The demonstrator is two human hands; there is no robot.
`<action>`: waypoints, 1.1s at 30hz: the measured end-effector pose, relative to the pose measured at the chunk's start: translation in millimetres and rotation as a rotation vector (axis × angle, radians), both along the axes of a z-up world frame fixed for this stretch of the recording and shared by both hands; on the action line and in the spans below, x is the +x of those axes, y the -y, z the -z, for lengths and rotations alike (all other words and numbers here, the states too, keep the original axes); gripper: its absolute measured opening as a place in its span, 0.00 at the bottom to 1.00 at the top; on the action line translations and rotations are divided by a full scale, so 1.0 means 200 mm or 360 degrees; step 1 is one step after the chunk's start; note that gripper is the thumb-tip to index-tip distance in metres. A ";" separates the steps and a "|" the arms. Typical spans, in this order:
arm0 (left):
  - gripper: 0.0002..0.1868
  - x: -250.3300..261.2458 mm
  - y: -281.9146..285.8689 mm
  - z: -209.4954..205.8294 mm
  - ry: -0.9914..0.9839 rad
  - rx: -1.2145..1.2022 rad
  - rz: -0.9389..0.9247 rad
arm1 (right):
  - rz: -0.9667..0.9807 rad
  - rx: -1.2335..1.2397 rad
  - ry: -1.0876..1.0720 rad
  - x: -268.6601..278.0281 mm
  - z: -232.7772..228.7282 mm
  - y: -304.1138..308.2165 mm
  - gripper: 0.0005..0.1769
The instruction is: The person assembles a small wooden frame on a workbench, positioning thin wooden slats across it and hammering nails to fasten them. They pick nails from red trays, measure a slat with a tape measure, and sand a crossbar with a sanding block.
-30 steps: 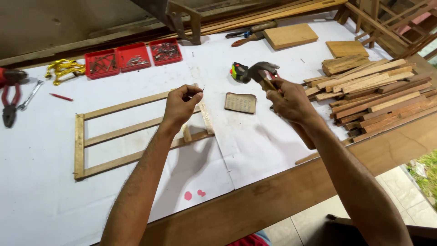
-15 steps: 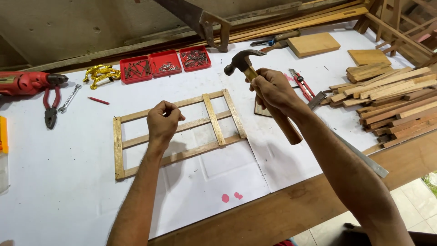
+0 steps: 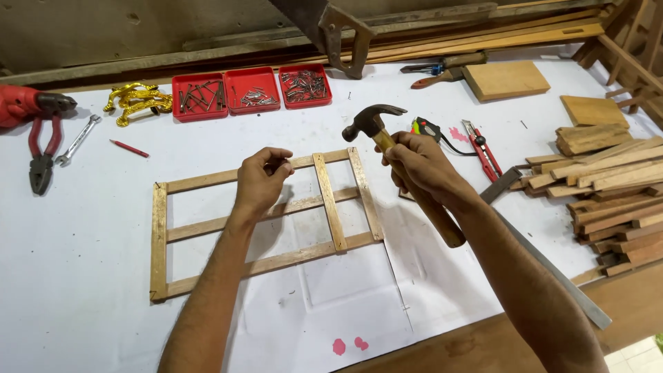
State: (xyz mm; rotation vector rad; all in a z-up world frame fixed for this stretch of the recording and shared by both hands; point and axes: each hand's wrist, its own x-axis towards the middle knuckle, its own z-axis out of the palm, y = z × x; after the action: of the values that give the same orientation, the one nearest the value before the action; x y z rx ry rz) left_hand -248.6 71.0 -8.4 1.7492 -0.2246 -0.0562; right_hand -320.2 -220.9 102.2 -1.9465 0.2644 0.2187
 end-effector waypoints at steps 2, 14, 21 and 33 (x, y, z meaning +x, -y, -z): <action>0.09 0.05 0.06 0.03 -0.0030 0.0010 -0.0019 | -0.0028 -0.0003 -0.0031 0.03 0.05 0.01 0.14; 0.06 0.20 0.19 0.15 0.0007 -0.0106 -0.0097 | -0.0601 -0.0690 0.0445 0.06 0.32 -0.08 0.17; 0.06 0.20 0.26 0.12 -0.0009 0.0015 -0.0052 | -0.0719 -0.0848 0.0202 0.04 0.28 -0.17 0.17; 0.06 0.20 0.28 0.15 -0.0001 0.0264 -0.0022 | -0.1234 -0.1510 0.0606 -0.10 0.54 -0.26 0.25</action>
State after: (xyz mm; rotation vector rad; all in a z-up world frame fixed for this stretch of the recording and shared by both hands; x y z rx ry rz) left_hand -207.9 15.3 -37.5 1.9159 -0.2123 -0.0671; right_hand -341.1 -168.5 -5.9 -2.8976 -0.7998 0.2345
